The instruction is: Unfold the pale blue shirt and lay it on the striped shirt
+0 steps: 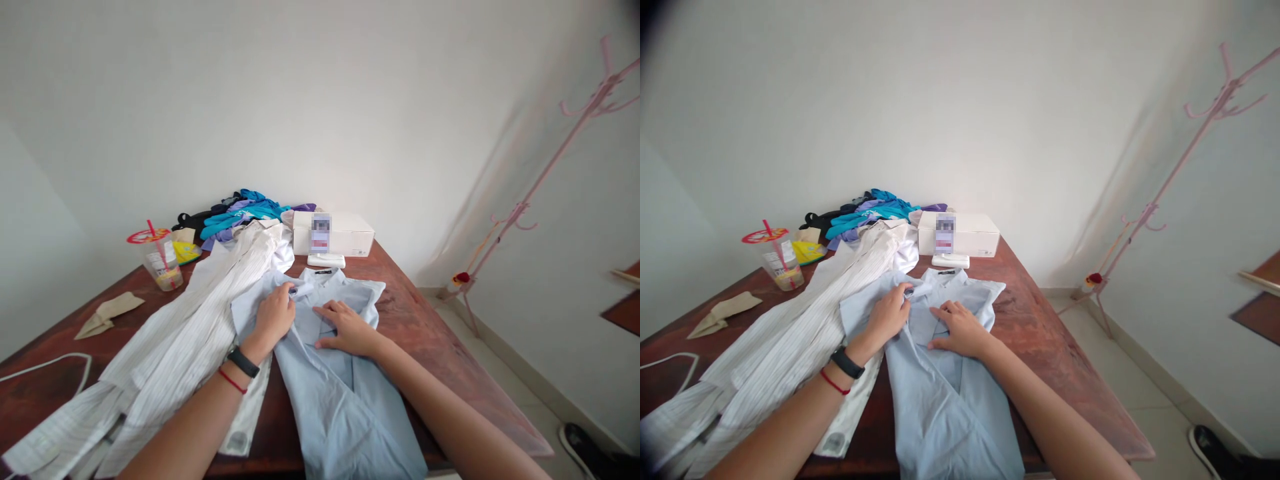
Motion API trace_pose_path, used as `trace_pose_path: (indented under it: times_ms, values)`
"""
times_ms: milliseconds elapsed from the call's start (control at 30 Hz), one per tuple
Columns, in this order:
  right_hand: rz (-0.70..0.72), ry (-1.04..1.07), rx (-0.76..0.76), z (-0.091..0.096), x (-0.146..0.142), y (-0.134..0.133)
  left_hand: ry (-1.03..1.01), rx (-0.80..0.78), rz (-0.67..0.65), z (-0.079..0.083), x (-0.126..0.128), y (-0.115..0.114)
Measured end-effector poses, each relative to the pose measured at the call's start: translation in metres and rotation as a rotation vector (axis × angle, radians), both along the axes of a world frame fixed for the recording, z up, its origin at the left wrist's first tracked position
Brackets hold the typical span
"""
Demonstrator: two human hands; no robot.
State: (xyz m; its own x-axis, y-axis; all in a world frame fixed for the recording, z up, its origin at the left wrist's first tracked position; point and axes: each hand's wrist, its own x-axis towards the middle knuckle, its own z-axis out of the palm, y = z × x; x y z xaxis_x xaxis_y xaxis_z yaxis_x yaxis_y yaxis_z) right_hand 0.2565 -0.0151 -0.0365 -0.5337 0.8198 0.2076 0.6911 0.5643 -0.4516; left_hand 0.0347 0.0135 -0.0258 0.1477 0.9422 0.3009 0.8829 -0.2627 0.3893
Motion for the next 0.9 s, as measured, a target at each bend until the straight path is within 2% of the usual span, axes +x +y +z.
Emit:
trace_pose_path:
  times_ms: [100,233,367,433,600,700,800,900]
  values:
    - [-0.015,-0.07,0.024,-0.008,-0.007,0.002,-0.011,0.015,-0.014,-0.003,0.001,0.0]
    - [-0.028,-0.046,0.016,-0.009,-0.01,0.004,-0.048,0.011,0.003,-0.004,0.001,0.0]
    - [-0.035,0.055,0.033,-0.005,-0.006,0.009,-0.089,-0.016,0.007,-0.007,0.002,0.002]
    - [-0.086,0.155,0.056,0.0,0.002,0.013,-0.119,-0.023,0.014,-0.009,0.002,0.004]
    - [-0.298,0.485,0.154,0.018,0.041,0.028,-0.14,-0.012,0.011,-0.012,0.001,0.007]
    - [-0.491,0.856,0.199,0.026,0.069,0.037,-0.115,-0.028,0.0,-0.01,0.002,0.005]
    - [-0.725,1.304,0.327,0.033,0.092,0.044,-0.077,-0.024,-0.043,-0.011,0.004,0.002]
    - [-0.871,1.511,0.461,0.036,0.109,0.05,-0.001,-0.032,-0.12,-0.017,0.004,-0.001]
